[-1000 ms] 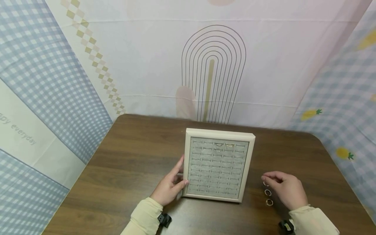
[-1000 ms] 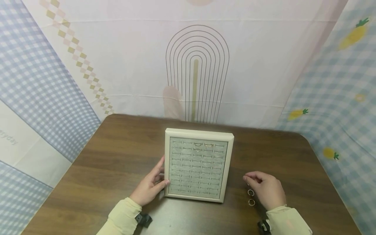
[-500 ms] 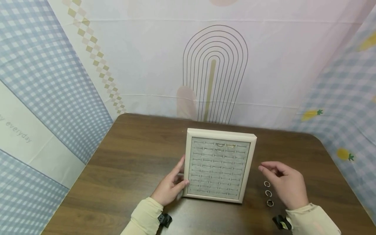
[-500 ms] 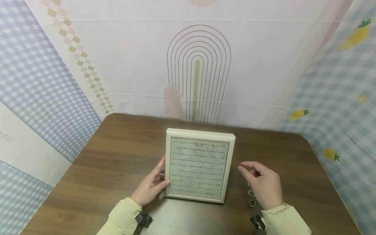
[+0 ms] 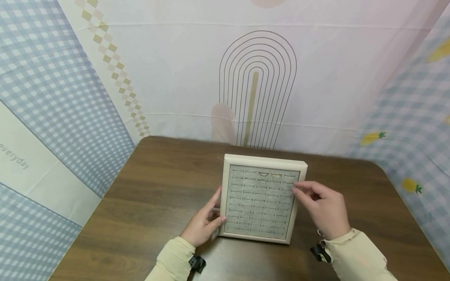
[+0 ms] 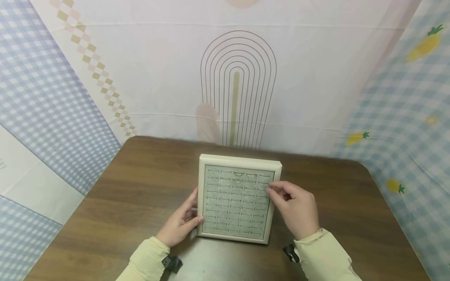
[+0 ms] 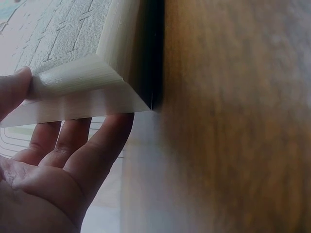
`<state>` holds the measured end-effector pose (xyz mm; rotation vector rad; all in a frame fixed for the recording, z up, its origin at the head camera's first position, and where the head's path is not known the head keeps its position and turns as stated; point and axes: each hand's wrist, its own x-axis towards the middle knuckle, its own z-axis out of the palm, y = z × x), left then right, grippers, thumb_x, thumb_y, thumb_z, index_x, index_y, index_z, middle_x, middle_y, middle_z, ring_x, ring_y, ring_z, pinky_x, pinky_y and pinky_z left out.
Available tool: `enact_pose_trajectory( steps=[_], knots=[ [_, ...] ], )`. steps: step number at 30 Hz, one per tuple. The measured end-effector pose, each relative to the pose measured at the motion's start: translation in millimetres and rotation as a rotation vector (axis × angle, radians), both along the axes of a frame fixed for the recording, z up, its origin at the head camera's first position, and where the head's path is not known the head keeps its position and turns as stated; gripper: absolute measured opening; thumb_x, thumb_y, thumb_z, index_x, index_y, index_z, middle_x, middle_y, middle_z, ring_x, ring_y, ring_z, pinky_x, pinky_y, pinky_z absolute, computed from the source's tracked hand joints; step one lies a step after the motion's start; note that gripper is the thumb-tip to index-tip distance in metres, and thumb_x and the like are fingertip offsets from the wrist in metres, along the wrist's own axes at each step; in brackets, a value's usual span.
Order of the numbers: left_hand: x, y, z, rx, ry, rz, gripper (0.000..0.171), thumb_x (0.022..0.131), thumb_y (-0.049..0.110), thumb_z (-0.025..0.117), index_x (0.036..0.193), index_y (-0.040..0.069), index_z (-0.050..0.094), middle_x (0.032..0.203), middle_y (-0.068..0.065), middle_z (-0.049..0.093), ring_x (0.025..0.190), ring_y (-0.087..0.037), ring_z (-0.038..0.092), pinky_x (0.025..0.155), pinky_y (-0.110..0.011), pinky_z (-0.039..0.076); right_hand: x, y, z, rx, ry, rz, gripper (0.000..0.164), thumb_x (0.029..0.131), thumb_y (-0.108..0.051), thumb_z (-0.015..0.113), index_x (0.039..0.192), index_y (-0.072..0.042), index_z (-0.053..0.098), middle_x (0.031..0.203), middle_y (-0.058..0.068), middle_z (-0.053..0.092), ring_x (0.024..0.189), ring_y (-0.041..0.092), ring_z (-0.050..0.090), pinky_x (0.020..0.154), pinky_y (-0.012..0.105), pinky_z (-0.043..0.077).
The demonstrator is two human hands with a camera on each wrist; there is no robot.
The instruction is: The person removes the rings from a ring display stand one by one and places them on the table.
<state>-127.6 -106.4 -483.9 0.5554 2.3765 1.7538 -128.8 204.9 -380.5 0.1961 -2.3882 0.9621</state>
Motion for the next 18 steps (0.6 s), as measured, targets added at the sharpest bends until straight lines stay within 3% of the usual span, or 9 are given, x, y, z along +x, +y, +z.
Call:
enact_pose_trajectory(
  steps=[18],
  knots=[
    [2.4, 6.6, 2.5, 0.017, 0.002, -0.012, 0.086, 0.099, 0.008, 0.063, 0.162, 0.035, 0.012, 0.131, -0.014, 0.057, 0.109, -0.027, 0.067, 0.087, -0.032, 0.057, -13.2, -20.7, 15.9, 0.075, 0.063, 0.077, 0.022, 0.078, -0.006, 0.086, 0.097, -0.016, 0.082, 0.062, -0.011, 0.055, 0.054, 0.004, 0.045, 0.049, 0.015, 0.035]
  ],
)
